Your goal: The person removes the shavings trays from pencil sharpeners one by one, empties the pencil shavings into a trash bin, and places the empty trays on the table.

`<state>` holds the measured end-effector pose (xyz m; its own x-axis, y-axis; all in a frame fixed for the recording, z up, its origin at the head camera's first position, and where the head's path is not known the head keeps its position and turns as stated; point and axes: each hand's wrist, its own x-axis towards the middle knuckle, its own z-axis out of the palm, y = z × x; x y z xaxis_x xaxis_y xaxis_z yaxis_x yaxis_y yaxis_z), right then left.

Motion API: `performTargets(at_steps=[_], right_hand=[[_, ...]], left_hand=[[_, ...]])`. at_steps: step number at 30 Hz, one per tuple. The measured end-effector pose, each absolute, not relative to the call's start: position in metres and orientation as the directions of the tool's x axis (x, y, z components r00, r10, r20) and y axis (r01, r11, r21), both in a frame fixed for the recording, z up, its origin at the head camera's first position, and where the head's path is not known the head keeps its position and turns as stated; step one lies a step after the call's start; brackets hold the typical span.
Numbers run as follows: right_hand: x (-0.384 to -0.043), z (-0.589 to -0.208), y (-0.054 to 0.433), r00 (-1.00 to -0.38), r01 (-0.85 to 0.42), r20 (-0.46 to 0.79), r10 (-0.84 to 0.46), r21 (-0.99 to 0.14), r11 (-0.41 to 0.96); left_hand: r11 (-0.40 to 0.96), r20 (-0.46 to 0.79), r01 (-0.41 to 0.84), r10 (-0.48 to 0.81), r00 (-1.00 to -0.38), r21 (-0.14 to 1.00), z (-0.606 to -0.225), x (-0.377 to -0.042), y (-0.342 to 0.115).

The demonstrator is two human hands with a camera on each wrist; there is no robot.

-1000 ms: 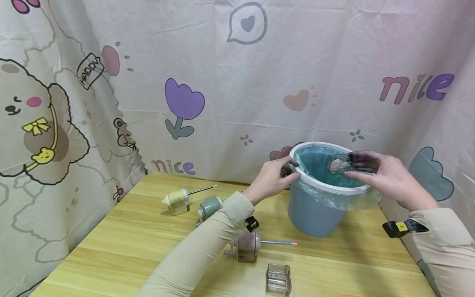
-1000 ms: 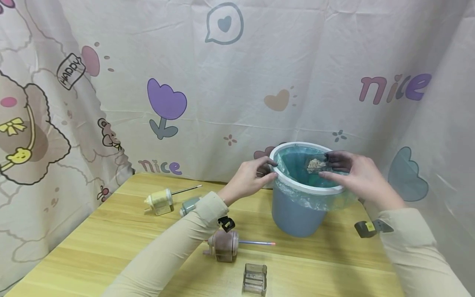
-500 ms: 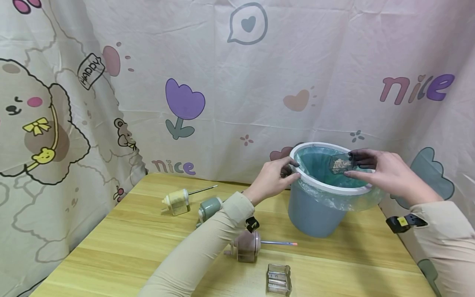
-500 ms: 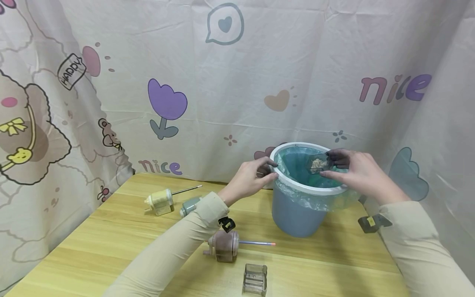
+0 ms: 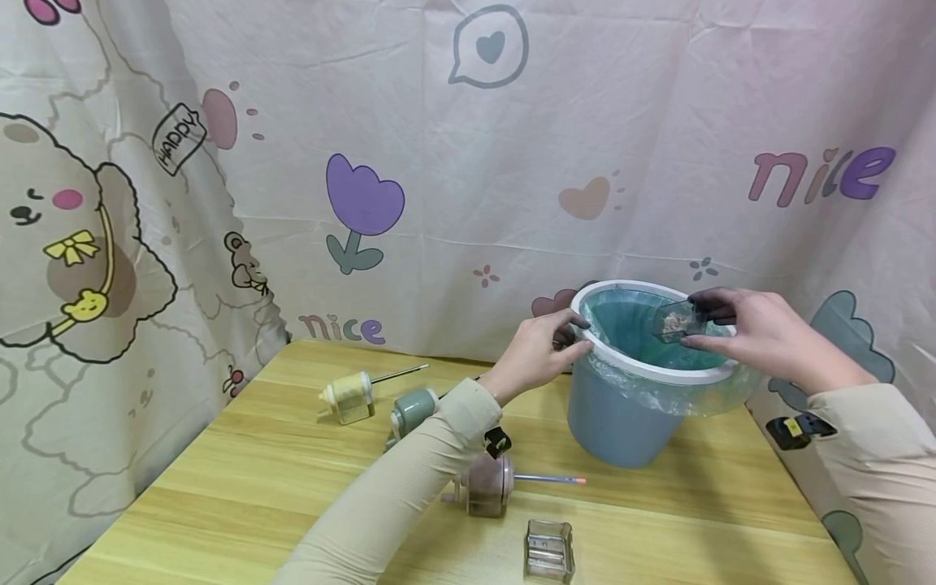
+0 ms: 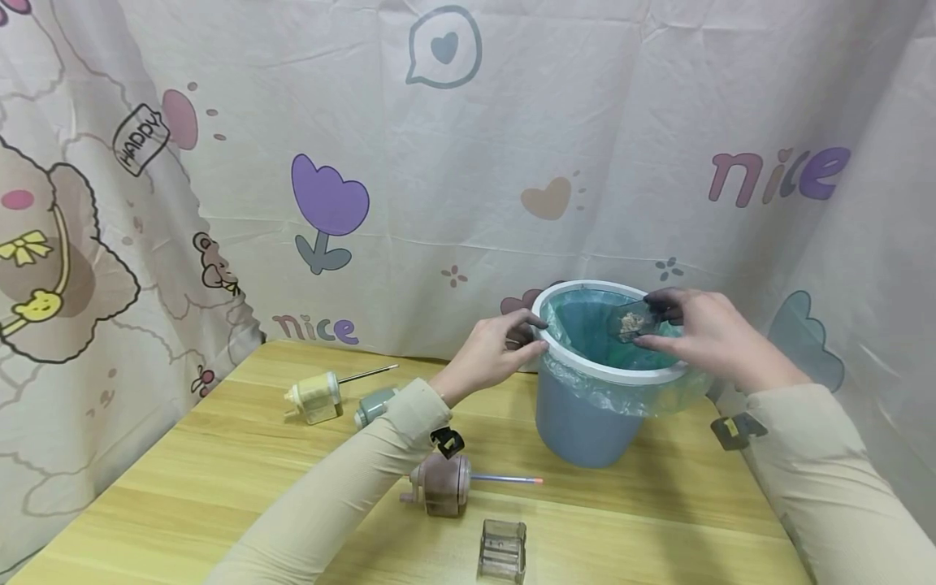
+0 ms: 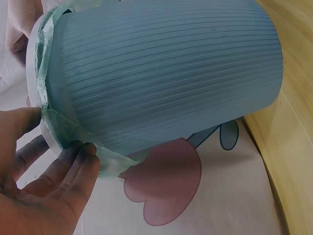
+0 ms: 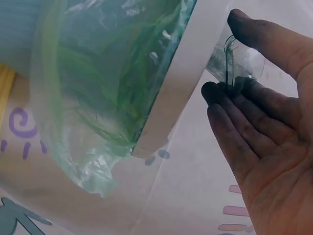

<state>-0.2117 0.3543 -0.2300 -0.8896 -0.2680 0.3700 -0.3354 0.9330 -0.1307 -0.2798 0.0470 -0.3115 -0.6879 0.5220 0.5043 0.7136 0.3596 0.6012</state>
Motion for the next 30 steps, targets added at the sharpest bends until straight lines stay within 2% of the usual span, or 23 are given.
performTargets(at_steps=[14, 23, 30], right_hand=[[-0.2151, -0.2278, 0.3495, -0.842, -0.402, 0.395, -0.368, -0.005, 0.915], [-0.2173, -0.2240, 0.3472, -0.875, -0.374, 0.338, -0.346, -0.018, 0.927], [-0.2184, -0.2215, 0.3460, -0.872, -0.375, 0.327, -0.364, 0.033, 0.927]], left_hand=[[0.345, 0.504, 0.714, 0.527, -0.684, 0.609, -0.3104, -0.2779, 0.0452], [0.352, 0.501, 0.712, 0.525, -0.688, 0.608, -0.3108, -0.2784, 0.0456], [0.345, 0.499, 0.709, 0.526, -0.689, 0.615, -0.3107, -0.2785, 0.0462]])
